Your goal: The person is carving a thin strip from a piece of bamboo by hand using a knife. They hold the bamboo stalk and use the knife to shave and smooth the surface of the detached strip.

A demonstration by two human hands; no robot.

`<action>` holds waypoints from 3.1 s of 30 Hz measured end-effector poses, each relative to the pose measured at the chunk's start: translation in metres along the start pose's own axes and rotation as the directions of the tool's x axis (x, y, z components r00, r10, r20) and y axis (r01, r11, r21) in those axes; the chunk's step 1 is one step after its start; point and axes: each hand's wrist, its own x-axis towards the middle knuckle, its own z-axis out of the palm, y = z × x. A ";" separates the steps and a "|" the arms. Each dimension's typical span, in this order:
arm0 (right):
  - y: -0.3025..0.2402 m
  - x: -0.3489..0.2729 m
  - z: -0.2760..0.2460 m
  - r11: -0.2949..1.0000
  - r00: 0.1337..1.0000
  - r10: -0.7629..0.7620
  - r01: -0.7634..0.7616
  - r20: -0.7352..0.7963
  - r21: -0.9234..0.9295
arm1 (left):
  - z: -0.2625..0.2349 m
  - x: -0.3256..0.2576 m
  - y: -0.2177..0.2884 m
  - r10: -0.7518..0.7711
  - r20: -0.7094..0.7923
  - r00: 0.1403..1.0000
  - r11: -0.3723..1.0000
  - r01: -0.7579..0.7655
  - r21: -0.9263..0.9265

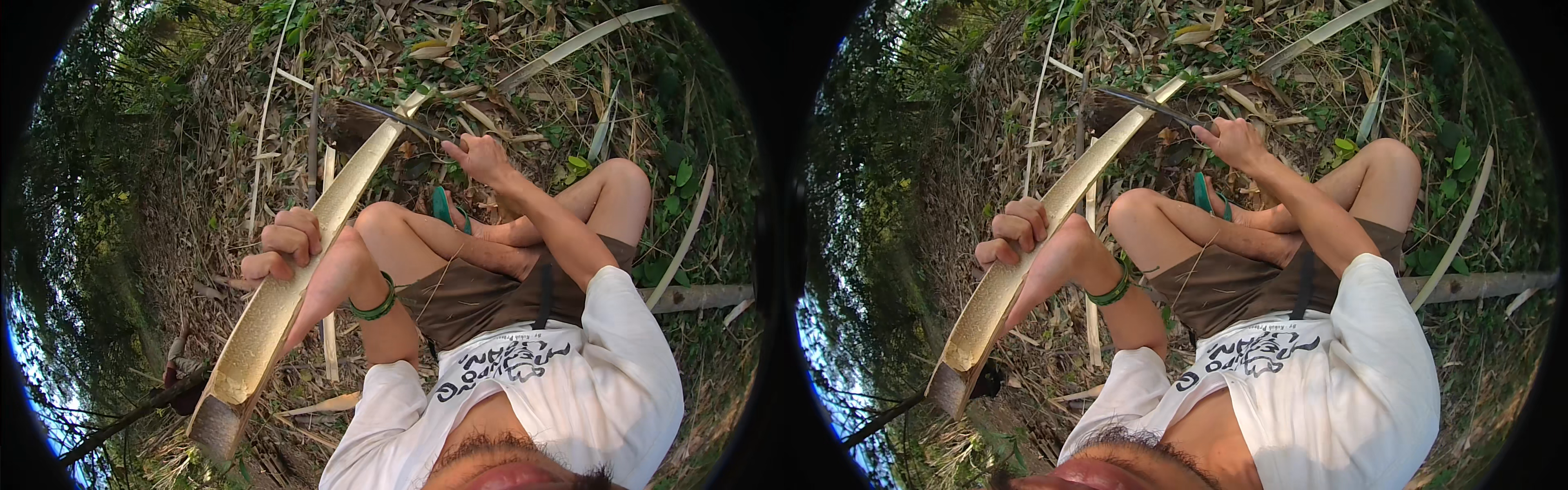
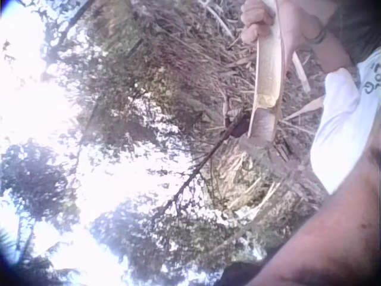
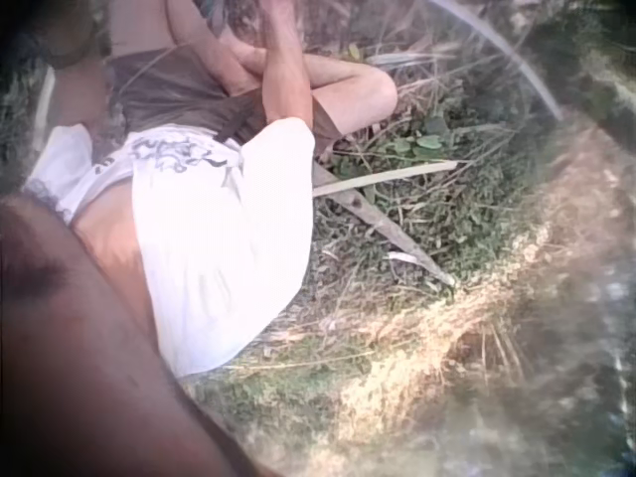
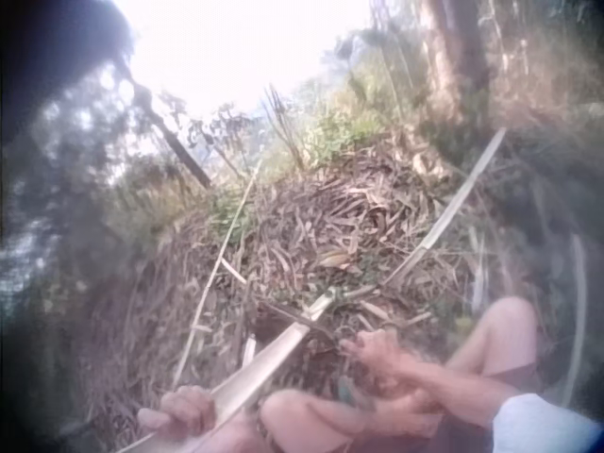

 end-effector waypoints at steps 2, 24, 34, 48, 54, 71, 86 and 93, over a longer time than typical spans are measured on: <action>-0.029 0.011 -0.011 0.986 0.979 0.142 -0.153 0.147 0.066 | -0.005 0.005 -0.001 0.025 -0.010 1.000 0.999 -0.025 0.049; 0.090 0.073 0.051 0.829 0.836 0.530 -0.546 0.141 0.119 | -0.013 0.025 -0.002 -0.006 -0.008 1.000 0.999 0.006 0.037; 0.020 0.031 0.005 0.900 0.899 0.376 -0.412 0.226 0.139 | -0.018 0.051 -0.008 -0.085 0.105 0.991 0.996 0.084 0.006; -0.085 -0.045 -0.075 0.928 0.989 -0.106 0.060 0.108 0.368 | -0.002 0.037 -0.013 -0.115 0.382 0.917 0.959 0.202 -0.197; -0.075 -0.015 -0.045 0.931 0.957 -0.224 0.153 0.186 0.331 | -0.012 0.038 -0.007 -0.121 0.454 0.883 0.922 0.270 -0.279; -0.102 -0.035 -0.059 0.966 0.958 -0.234 0.209 0.169 0.149 | -0.046 0.025 -0.003 -0.085 0.436 0.896 0.915 0.243 -0.322; -0.012 -0.010 -0.029 0.963 0.962 -0.261 0.254 0.080 0.085 | -0.042 0.013 0.001 -0.086 0.392 0.916 0.923 0.221 -0.314; 0.014 0.003 -0.032 0.998 0.989 0.059 -0.059 0.138 -0.010 | -0.062 0.015 0.002 -0.075 0.406 0.911 0.939 0.201 -0.280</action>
